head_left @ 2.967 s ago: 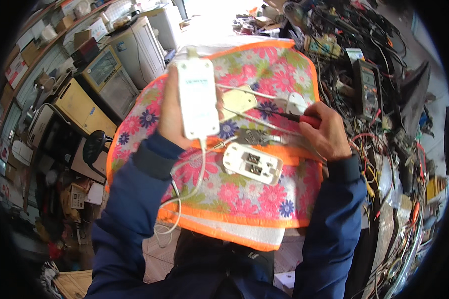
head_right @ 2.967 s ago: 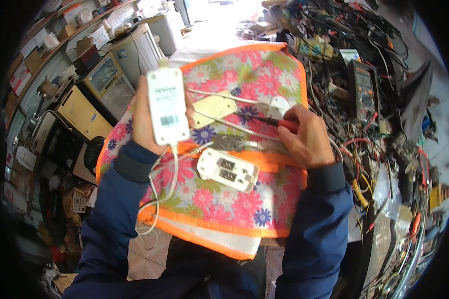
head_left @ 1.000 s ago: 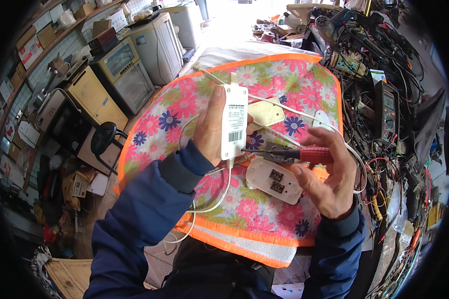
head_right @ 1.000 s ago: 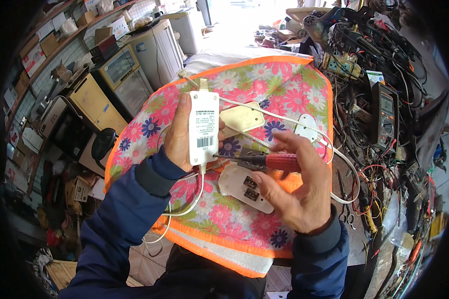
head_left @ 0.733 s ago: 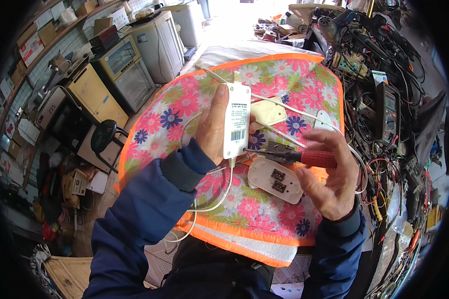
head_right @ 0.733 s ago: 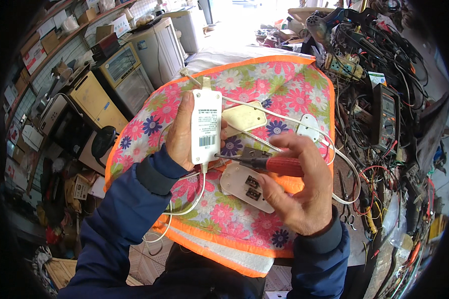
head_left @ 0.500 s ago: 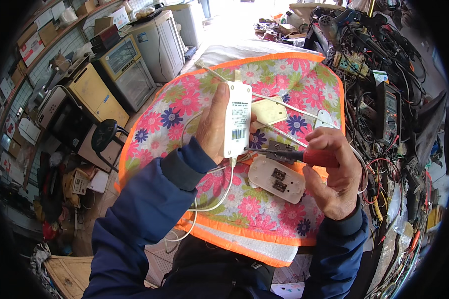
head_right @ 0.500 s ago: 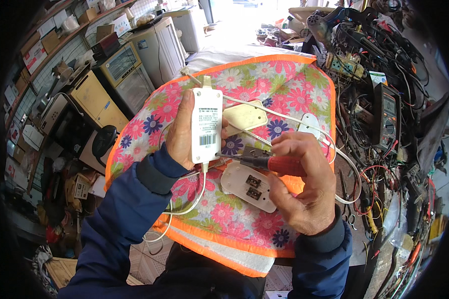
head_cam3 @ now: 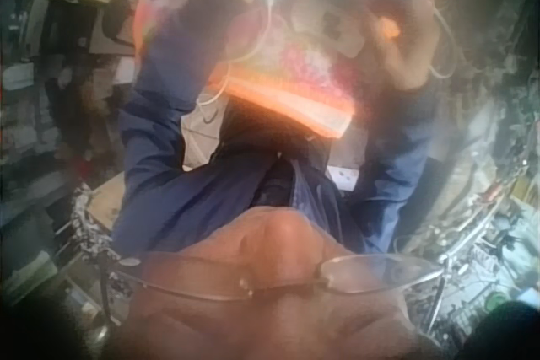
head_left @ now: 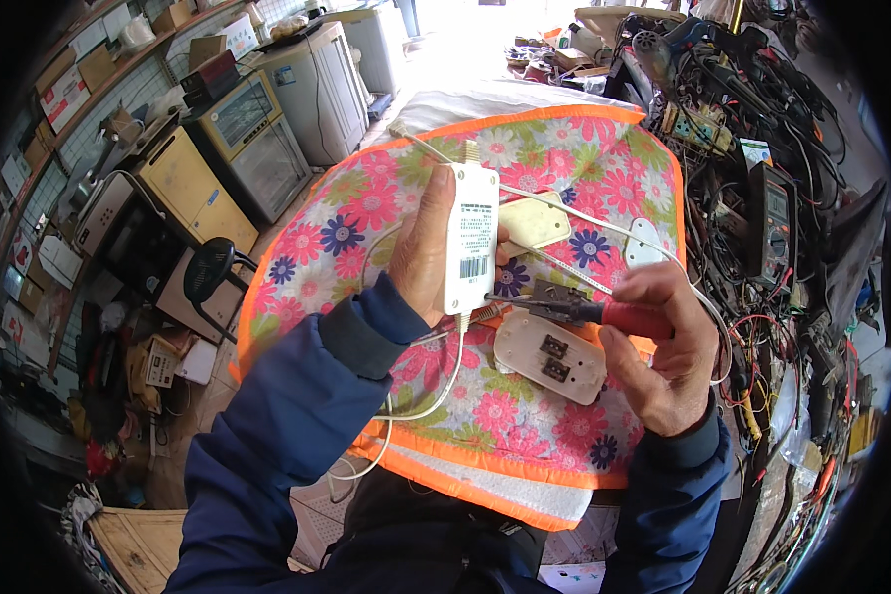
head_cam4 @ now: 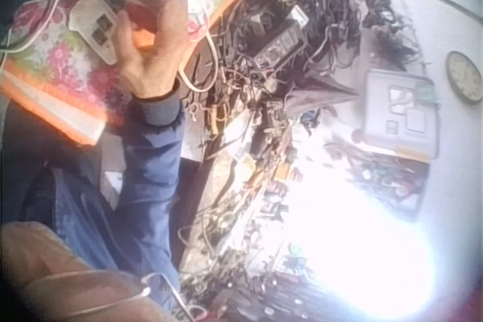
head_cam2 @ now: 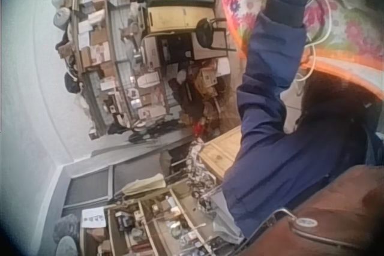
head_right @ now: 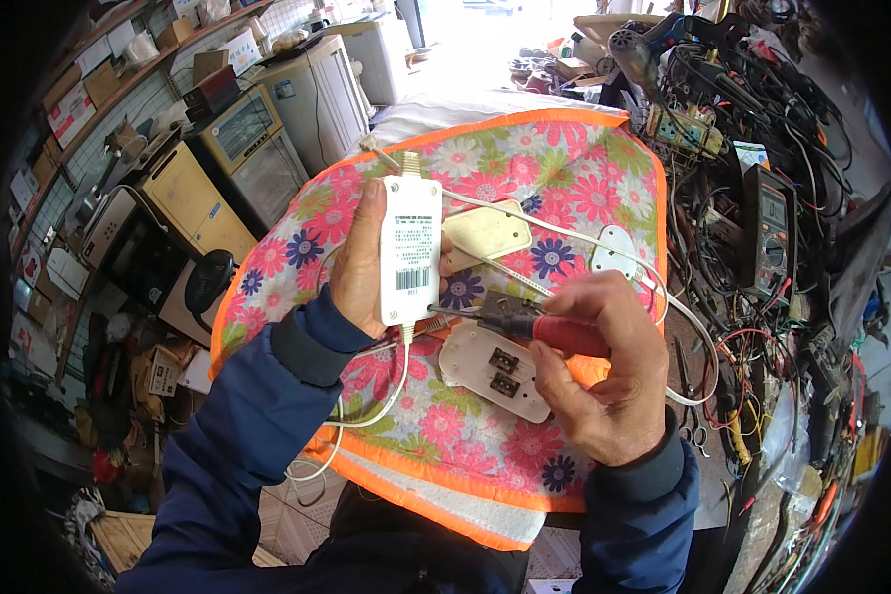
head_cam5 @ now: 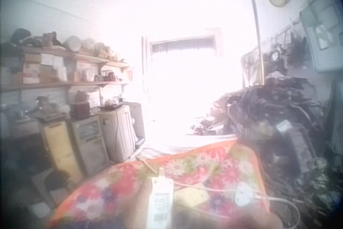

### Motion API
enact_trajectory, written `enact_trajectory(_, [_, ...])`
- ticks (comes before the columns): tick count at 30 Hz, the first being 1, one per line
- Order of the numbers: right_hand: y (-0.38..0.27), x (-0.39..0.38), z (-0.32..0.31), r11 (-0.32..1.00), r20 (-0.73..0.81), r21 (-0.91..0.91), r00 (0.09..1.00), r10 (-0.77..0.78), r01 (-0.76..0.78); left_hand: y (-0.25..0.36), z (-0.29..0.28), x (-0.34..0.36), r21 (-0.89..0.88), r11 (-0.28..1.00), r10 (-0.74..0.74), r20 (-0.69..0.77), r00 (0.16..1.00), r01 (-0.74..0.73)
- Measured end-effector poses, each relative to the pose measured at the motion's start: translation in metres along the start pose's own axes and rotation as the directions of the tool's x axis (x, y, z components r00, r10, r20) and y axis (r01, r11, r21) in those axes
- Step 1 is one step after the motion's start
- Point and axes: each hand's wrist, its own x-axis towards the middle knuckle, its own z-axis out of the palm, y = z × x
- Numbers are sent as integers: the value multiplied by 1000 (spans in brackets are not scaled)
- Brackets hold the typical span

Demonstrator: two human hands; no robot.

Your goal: The person unpacks a floral-patterned electric heating pad, then uses a screwdriver to open the control box and inspect its internal components. They handle the power cord and plug, and later use pliers to strip or adjust wires on a separate white power adapter.

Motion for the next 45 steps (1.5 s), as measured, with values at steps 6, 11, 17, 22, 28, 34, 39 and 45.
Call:
enact_trajectory(6, [10,-4,-8,999,52,-17,998,36,-35,0,-1,1,10,1000,4,6,1000,-4])
enact_trajectory(11, [9,-5,-5,990,46,15,989,140,-140,-3,-4,2,6,1000,9,-14,1000,-9])
enact_trajectory(17, [4,4,1,999,-44,-2,998,-49,49,0,3,0,4,1000,10,-23,1000,-10])
enact_trajectory(22, [-3,-1,-4,988,5,33,989,149,-149,-1,-1,1,14,1000,-1,-8,1000,1])
enact_trajectory(28, [-4,-3,-7,996,-88,29,992,86,-84,0,-1,0,-21,999,-28,2,1000,28])
enact_trajectory(34, [-8,-3,-4,995,-233,58,969,88,-76,0,0,-3,28,998,-55,137,989,51])
enact_trajectory(39, [1,-8,-6,997,-326,48,942,73,-60,1,6,-7,5,992,-120,279,953,124])
enact_trajectory(45, [-1,-9,-4,990,-332,131,939,87,-45,-3,4,-11,42,995,-100,319,942,91])
